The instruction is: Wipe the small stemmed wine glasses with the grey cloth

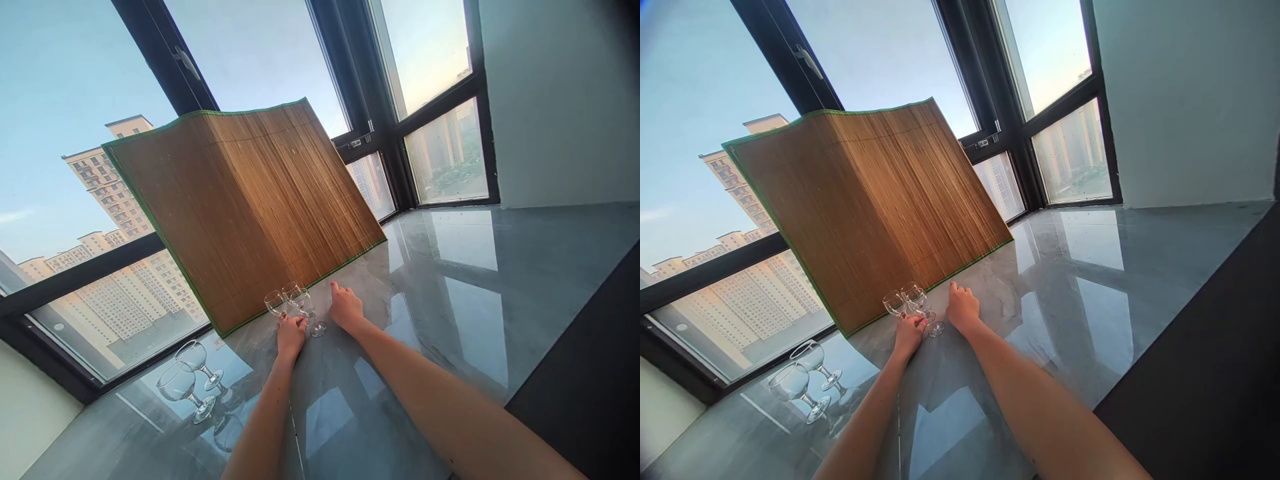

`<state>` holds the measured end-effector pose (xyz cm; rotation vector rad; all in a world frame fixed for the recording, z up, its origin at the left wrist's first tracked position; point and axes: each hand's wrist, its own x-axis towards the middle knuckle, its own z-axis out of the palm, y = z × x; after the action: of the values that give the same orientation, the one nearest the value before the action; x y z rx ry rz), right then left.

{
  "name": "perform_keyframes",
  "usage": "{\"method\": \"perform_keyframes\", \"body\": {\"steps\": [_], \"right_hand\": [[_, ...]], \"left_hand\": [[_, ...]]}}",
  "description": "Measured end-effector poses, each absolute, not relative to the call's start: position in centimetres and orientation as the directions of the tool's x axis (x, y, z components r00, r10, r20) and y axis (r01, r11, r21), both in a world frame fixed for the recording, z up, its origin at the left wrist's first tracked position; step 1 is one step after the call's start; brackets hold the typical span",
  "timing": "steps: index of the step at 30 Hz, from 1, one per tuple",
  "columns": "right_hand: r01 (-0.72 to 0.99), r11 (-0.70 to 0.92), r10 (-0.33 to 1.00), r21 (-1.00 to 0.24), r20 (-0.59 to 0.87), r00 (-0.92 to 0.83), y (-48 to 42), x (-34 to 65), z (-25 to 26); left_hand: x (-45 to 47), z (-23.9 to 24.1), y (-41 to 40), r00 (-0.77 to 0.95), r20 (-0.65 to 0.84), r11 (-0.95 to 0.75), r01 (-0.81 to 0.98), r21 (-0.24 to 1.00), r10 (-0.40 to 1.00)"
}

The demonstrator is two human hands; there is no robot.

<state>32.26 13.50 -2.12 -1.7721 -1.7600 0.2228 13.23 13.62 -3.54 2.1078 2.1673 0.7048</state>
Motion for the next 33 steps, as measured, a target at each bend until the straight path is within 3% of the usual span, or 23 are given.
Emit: {"method": "perform_keyframes", "body": {"steps": [15,23,33], "right_hand": [[0.839,0.090,0.954,-0.537,0.287,0.082,13.1,32.4,-1.7],[0.831,0.089,0.958,-0.549,0.274,0.079,12.8,32.4,-1.5],[0.838,0.087,0.957,-0.539,0.278,0.079,13.0,32.4,-1.7]], "left_hand": [[9.9,-3.7,12.0,-0.088,0.259,0.018,0.965,0.263,0.962],[3.9,-2.2,10.3,-0.256,0.233,0.197,0.948,0.249,0.938],[-0.7,-2.3,9.5,-0.343,0.081,0.313,0.915,0.254,0.936]]}}
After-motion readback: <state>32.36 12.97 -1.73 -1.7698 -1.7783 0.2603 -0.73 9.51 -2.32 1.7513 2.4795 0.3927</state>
